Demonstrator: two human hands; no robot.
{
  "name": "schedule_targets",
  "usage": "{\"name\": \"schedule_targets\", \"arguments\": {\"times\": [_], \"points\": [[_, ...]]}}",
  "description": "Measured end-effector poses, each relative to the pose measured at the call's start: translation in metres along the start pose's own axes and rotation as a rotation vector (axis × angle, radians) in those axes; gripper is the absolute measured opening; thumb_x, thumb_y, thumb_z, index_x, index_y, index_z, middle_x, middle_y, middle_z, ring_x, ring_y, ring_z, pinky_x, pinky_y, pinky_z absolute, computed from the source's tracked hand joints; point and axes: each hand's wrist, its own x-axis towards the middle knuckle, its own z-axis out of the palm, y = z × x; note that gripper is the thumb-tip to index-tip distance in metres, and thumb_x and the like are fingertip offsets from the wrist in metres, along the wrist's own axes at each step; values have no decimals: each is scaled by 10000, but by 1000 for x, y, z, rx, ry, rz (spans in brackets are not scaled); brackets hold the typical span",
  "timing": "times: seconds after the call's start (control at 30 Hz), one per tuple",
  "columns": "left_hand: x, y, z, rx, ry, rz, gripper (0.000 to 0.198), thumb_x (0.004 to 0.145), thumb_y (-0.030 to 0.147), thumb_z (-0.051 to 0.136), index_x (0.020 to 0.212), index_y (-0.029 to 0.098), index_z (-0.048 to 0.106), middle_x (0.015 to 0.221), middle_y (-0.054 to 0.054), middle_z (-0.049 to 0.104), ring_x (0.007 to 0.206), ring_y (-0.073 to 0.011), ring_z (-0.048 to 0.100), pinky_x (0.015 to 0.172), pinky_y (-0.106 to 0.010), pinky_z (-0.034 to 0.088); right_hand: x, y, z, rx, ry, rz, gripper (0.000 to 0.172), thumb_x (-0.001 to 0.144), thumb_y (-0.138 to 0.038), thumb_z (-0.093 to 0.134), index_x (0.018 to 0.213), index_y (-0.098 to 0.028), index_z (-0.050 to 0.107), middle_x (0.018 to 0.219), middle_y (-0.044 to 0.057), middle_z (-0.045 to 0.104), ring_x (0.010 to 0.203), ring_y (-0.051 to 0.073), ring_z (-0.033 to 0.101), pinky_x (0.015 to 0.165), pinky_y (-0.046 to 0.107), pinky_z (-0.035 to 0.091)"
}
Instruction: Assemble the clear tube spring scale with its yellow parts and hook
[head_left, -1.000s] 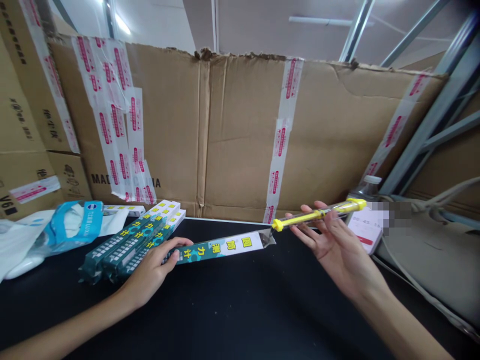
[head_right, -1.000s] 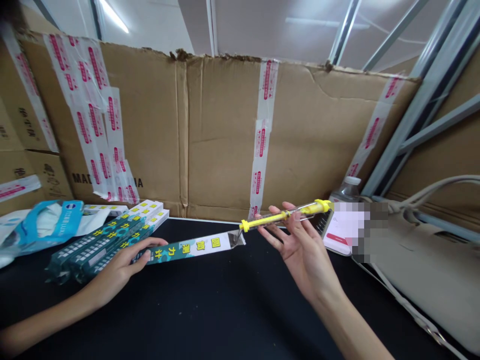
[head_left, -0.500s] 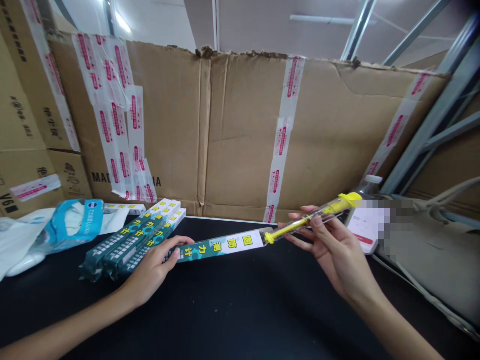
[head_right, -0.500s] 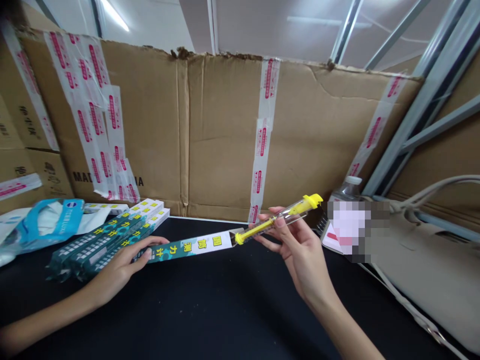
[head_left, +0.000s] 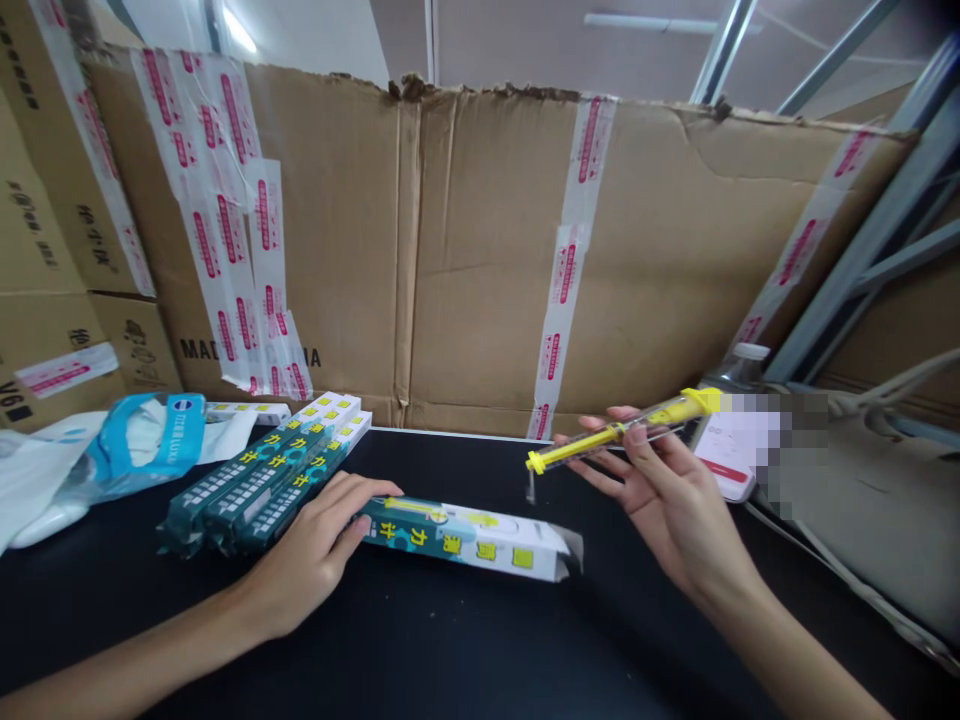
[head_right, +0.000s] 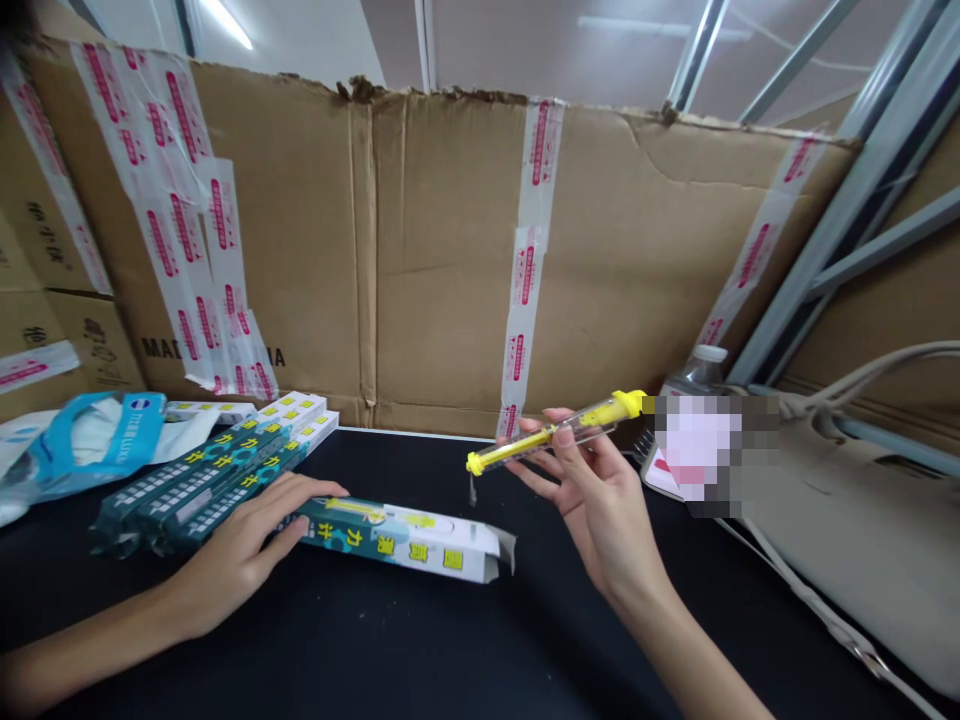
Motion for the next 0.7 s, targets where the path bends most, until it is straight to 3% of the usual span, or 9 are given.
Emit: {"name": "schedule_targets", "arguments": {"times": [0.2, 0.37, 0.7], "points": [[1, -5, 1, -38, 30, -114, 375, 989, 397, 345, 1219, 245, 598, 1247, -66, 647, 1151, -288, 586, 1011, -428, 437, -2, 2, 1, -2, 47, -83, 263, 798, -382, 806, 1015, -270, 708, 1040, 22, 782, 1024, 271, 740, 933, 457, 590], [2, -7, 1, -54, 22, -124, 366, 987, 407, 364, 1213, 250, 605, 1243, -63, 649, 1162, -290, 580, 1014, -423, 426, 1, -1, -1, 50, 98, -165, 220, 823, -384, 770, 990, -249, 721, 991, 13, 796, 952, 294, 766, 815, 403, 650], [3, -7, 0, -86, 27, -152, 372, 980, 427, 357, 1205, 256, 599, 1254, -58, 644, 1189, -294, 567, 1038, -434, 397, 0, -3, -2, 90, 96, -127, 200, 833, -382, 742, 975, -242, 731, 974, 1, 798, 967, 311, 761, 748, 344, 668]]}}
